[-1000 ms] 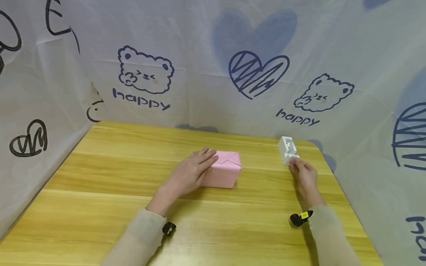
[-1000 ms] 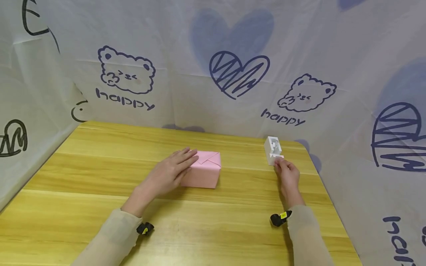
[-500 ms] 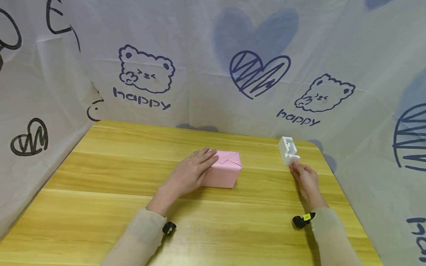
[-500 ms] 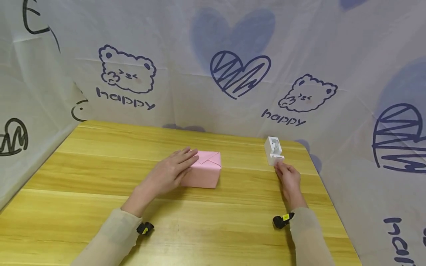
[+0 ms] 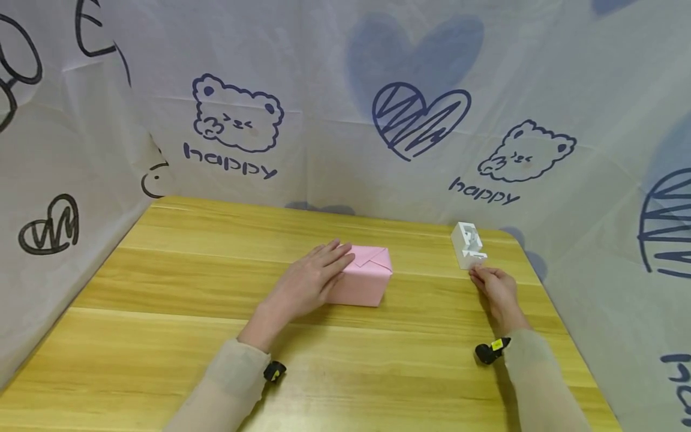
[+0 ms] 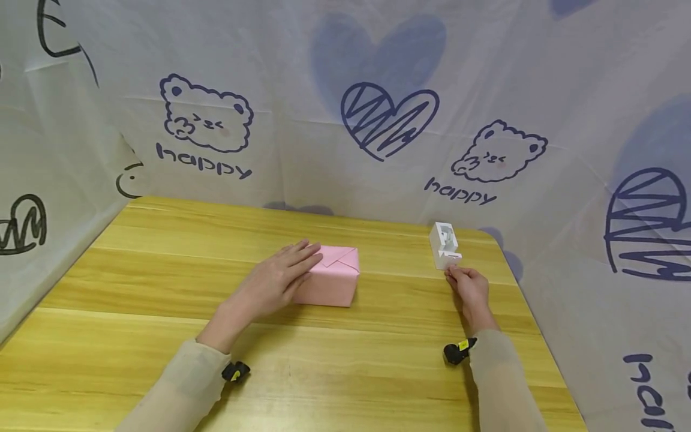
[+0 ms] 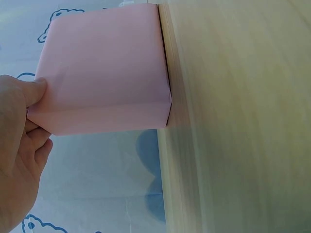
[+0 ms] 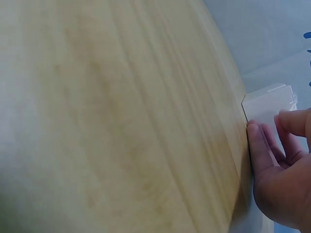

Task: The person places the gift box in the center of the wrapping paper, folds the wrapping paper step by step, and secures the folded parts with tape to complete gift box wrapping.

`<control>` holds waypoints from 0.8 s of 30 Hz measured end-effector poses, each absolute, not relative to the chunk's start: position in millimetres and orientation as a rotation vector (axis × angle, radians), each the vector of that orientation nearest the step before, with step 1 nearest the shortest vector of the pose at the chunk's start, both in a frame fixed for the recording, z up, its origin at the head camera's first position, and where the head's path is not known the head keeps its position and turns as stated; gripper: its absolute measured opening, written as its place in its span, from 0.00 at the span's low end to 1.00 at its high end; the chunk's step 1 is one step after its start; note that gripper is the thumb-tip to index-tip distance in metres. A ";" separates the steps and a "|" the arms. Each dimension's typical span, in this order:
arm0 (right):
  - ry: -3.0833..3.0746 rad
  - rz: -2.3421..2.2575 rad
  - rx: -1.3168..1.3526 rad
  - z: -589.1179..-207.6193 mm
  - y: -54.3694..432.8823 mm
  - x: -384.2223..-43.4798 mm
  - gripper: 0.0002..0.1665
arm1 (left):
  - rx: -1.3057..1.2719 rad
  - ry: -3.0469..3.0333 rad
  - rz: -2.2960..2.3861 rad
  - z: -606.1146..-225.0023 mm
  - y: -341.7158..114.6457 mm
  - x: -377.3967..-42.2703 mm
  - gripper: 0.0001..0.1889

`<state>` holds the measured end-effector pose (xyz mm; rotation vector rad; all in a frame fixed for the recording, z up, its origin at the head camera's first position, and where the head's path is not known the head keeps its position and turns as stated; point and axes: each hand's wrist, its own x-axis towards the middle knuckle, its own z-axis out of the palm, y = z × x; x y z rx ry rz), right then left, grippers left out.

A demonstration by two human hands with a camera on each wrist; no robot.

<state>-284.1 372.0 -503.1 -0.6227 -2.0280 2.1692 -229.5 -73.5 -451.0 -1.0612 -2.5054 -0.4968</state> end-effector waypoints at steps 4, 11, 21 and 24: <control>-2.092 2.103 -0.656 -502.6 371.7 -286.7 0.05 | -1.059 -2.509 -0.496 -451.3 -73.4 -229.6 0.24; -2.068 2.133 -0.628 -503.8 372.1 -282.5 0.07 | -1.058 -2.508 -0.479 -452.0 -73.2 -230.9 0.24; -2.107 2.126 -0.383 -473.8 332.9 -247.2 0.15 | -1.056 -2.512 -0.468 -450.6 -72.6 -229.9 0.24; -2.093 2.099 -0.240 -464.4 306.8 -234.6 0.12 | -1.056 -2.511 -0.462 -450.2 -72.5 -230.1 0.24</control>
